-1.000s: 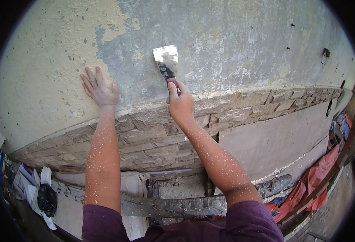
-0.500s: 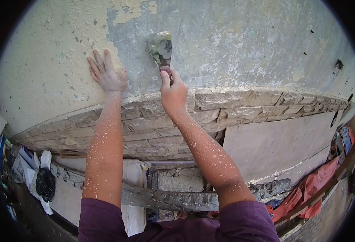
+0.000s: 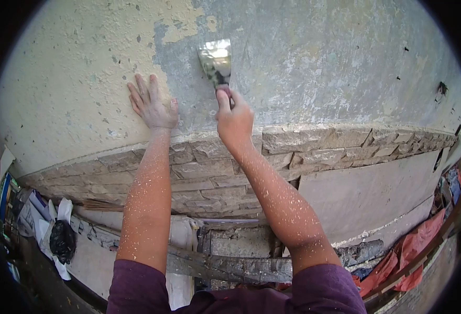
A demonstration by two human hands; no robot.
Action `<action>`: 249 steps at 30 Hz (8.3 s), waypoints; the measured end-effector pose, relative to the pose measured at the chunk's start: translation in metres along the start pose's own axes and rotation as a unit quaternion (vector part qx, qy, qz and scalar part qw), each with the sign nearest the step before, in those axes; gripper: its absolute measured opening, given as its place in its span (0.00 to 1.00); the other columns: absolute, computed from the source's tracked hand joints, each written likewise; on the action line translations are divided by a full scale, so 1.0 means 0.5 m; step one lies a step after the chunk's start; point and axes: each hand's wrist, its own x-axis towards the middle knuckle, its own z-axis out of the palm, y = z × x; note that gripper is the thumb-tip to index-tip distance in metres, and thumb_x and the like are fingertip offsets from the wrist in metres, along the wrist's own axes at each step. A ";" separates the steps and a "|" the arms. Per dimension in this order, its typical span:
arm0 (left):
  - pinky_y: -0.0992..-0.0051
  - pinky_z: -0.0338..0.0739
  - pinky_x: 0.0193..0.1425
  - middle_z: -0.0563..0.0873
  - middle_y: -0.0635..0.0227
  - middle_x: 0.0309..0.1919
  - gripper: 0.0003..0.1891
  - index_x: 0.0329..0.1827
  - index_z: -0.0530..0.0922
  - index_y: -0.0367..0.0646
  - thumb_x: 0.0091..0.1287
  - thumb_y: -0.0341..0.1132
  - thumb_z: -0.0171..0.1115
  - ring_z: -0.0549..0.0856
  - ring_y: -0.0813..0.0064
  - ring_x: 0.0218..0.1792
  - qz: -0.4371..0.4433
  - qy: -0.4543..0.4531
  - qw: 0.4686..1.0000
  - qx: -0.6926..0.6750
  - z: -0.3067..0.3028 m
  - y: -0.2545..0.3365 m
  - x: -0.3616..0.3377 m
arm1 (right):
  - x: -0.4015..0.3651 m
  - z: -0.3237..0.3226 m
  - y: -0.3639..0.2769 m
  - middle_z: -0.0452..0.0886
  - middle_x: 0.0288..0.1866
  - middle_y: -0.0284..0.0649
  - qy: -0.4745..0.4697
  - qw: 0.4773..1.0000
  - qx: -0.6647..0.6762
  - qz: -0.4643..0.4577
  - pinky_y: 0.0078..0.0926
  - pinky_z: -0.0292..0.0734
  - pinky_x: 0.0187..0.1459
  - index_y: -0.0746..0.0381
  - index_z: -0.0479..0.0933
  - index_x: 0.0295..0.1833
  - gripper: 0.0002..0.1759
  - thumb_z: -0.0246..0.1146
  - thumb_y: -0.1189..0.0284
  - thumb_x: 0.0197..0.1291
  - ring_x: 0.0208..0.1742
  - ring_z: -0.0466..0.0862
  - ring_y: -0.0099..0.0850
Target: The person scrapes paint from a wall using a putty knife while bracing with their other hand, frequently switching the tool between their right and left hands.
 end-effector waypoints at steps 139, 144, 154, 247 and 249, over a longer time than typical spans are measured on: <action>0.73 0.65 0.17 0.68 0.74 0.12 0.31 0.24 0.69 0.47 0.73 0.64 0.38 0.68 0.77 0.13 -0.564 -0.296 0.670 -0.382 -0.243 0.115 -0.008 | 0.326 -0.093 -0.103 0.43 0.83 0.31 0.142 0.729 -0.423 -0.519 0.51 0.31 0.78 0.36 0.59 0.76 0.39 0.52 0.37 0.60 0.83 0.38 0.37; 0.71 0.63 0.15 0.68 0.74 0.12 0.31 0.25 0.69 0.46 0.74 0.63 0.39 0.68 0.77 0.11 -0.591 -0.304 0.673 -0.325 -0.214 0.082 -0.130 | 0.333 -0.081 -0.099 0.44 0.83 0.30 0.158 0.730 -0.372 -0.550 0.50 0.31 0.78 0.35 0.58 0.76 0.38 0.48 0.35 0.62 0.83 0.39 0.37; 0.73 0.64 0.14 0.68 0.73 0.11 0.32 0.22 0.68 0.44 0.74 0.63 0.38 0.68 0.76 0.10 -0.569 -0.245 0.672 -0.406 -0.178 0.088 -0.084 | 0.286 -0.087 -0.134 0.50 0.81 0.46 0.153 0.733 -0.425 -0.509 0.51 0.39 0.77 0.52 0.65 0.73 0.39 0.60 0.50 0.56 0.81 0.45 0.49; 0.66 0.73 0.18 0.76 0.63 0.13 0.37 0.22 0.74 0.36 0.75 0.62 0.35 0.79 0.66 0.12 -0.473 -0.280 0.778 -0.304 -0.116 0.108 0.017 | 0.296 -0.089 -0.113 0.45 0.83 0.32 0.142 0.743 -0.446 -0.477 0.50 0.34 0.78 0.41 0.61 0.75 0.40 0.57 0.42 0.57 0.83 0.40 0.39; 0.66 0.73 0.18 0.77 0.63 0.13 0.38 0.22 0.75 0.35 0.75 0.61 0.35 0.79 0.65 0.13 -0.440 -0.281 0.818 -0.241 -0.112 0.116 0.049 | 0.302 -0.084 -0.122 0.45 0.83 0.32 0.150 0.742 -0.445 -0.478 0.50 0.33 0.78 0.41 0.61 0.75 0.40 0.57 0.42 0.57 0.83 0.39 0.39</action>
